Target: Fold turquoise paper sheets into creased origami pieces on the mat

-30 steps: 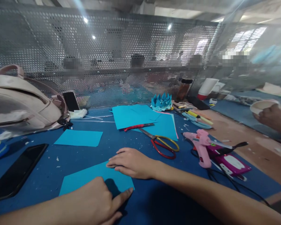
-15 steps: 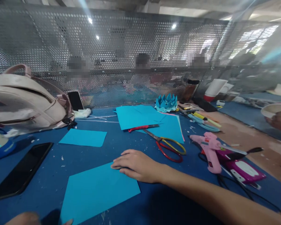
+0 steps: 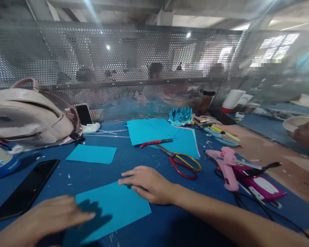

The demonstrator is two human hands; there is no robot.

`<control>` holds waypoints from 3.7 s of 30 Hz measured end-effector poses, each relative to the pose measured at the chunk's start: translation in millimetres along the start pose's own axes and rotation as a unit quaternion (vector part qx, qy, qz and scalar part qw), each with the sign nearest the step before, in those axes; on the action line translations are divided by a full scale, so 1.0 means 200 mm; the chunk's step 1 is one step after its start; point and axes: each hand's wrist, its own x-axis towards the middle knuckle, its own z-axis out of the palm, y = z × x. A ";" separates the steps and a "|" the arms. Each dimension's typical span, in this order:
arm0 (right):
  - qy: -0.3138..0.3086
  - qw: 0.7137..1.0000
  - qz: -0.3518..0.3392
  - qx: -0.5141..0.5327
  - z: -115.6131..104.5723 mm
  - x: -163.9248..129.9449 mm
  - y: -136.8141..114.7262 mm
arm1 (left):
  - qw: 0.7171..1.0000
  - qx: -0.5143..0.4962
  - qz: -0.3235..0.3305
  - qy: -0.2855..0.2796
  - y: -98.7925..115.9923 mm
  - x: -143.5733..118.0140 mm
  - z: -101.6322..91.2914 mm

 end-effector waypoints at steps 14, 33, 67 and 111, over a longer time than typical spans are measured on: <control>0.248 0.932 0.135 0.229 0.03 -0.01 0.06 | 0.976 -0.112 -0.136 -0.124 0.13 0.48 0.20; 0.271 0.924 0.132 0.234 0.01 -0.03 0.05 | 0.986 -0.085 0.049 -0.137 0.13 0.75 0.12; 0.162 0.978 0.004 0.128 0.00 -0.04 -0.03 | 0.947 -0.300 -0.075 0.087 0.03 0.76 -0.16; 0.001 0.980 0.196 -0.009 -0.37 0.17 -0.14 | 0.736 -0.573 -0.351 0.084 -0.11 0.27 0.08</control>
